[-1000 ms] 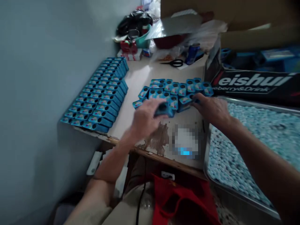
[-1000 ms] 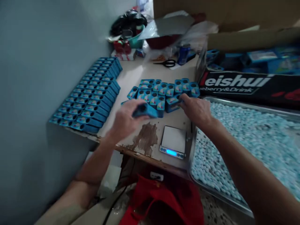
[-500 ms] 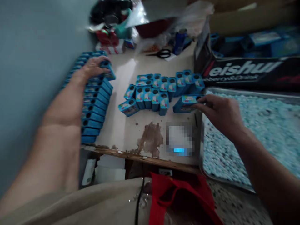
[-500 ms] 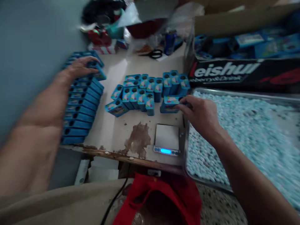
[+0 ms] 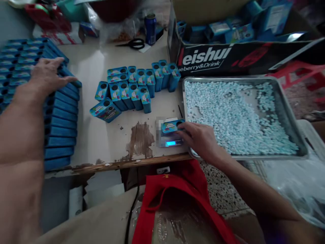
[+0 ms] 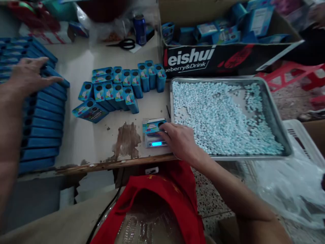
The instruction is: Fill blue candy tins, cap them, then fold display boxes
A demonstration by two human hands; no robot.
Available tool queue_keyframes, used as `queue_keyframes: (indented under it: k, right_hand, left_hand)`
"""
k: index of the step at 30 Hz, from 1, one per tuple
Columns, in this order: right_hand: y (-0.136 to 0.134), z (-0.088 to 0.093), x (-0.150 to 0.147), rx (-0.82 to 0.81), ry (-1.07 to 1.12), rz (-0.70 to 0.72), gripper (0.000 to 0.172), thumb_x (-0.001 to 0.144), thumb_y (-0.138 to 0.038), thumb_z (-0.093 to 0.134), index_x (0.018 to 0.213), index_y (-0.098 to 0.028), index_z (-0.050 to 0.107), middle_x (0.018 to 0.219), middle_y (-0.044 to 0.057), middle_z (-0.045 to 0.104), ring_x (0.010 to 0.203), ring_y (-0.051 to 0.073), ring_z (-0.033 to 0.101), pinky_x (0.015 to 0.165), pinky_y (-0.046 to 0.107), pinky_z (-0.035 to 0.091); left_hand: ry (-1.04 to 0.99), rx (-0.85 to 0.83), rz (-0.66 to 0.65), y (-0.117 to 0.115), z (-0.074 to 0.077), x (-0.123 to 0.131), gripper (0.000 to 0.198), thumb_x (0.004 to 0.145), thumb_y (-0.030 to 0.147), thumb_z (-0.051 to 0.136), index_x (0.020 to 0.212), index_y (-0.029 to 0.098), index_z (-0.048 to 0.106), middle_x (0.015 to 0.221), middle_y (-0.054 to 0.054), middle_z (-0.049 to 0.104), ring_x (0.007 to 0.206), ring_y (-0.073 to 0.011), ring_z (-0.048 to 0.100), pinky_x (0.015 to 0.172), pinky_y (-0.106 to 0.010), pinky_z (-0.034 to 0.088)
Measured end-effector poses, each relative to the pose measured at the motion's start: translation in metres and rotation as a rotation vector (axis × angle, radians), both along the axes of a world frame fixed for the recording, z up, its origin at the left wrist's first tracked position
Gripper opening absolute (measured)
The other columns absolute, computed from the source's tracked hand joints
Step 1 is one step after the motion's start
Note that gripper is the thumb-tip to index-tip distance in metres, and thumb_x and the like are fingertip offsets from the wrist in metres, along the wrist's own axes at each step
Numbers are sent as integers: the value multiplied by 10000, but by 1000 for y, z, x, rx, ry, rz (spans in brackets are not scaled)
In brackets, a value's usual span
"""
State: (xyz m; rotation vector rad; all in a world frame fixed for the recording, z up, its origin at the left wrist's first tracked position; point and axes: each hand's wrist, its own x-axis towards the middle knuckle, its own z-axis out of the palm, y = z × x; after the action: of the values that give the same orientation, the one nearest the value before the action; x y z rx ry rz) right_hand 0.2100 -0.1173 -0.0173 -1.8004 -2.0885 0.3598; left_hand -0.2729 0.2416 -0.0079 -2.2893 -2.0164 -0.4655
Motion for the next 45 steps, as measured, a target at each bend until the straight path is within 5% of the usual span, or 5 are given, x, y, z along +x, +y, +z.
queue_keyframes:
  k: [5, 11, 19, 28, 45]
  right_hand:
    - [-5, 16, 49, -87, 40, -117, 267, 1050, -473, 627, 1079, -251, 773, 820, 49, 748, 713, 217, 676, 684, 347, 484]
    - [11, -13, 146, -203, -317, -118, 559, 1017, -604, 614, 1463, -270, 657, 1590, 184, 589, 1468, 452, 508, 1119, 597, 463]
    - [30, -47, 132, -172, -447, -95, 563, 1086, -513, 456, 1495, -146, 576, 1519, 295, 553, 1384, 491, 497, 1052, 594, 440]
    - [4, -38, 135, -250, 345, -319, 366, 997, -494, 415, 1053, -232, 665, 804, 76, 649, 636, 209, 522, 626, 358, 410]
    - [33, 4, 74, -208, 731, -301, 738, 1030, -770, 91, 1047, -294, 654, 805, 56, 528, 604, 201, 330, 584, 365, 316]
  left_hand:
    - [107, -31, 28, -46, 38, 24, 1084, 795, 704, 848, 1622, 103, 489, 1677, -204, 501, 1587, -428, 422, 1262, -672, 340]
    - [-11, 181, -238, -142, 55, 55, 1509, 550, 1185, 269, 1455, 52, 688, 1505, -184, 677, 1479, -441, 555, 1226, -620, 414]
    - [-76, 131, -316, -226, 41, 93, 1031, 779, 1042, 498, 1380, 240, 741, 1491, -95, 700, 1415, -370, 631, 1237, -578, 469]
    - [-233, -11, -428, -263, 9, 136, 850, 931, 873, 571, 1380, 169, 727, 1428, -157, 719, 1385, -339, 658, 1184, -530, 496]
    - [-597, -153, -409, -306, -40, 202, 399, 908, 326, 835, 1293, 256, 757, 1294, -78, 788, 1214, -278, 747, 1119, -456, 601]
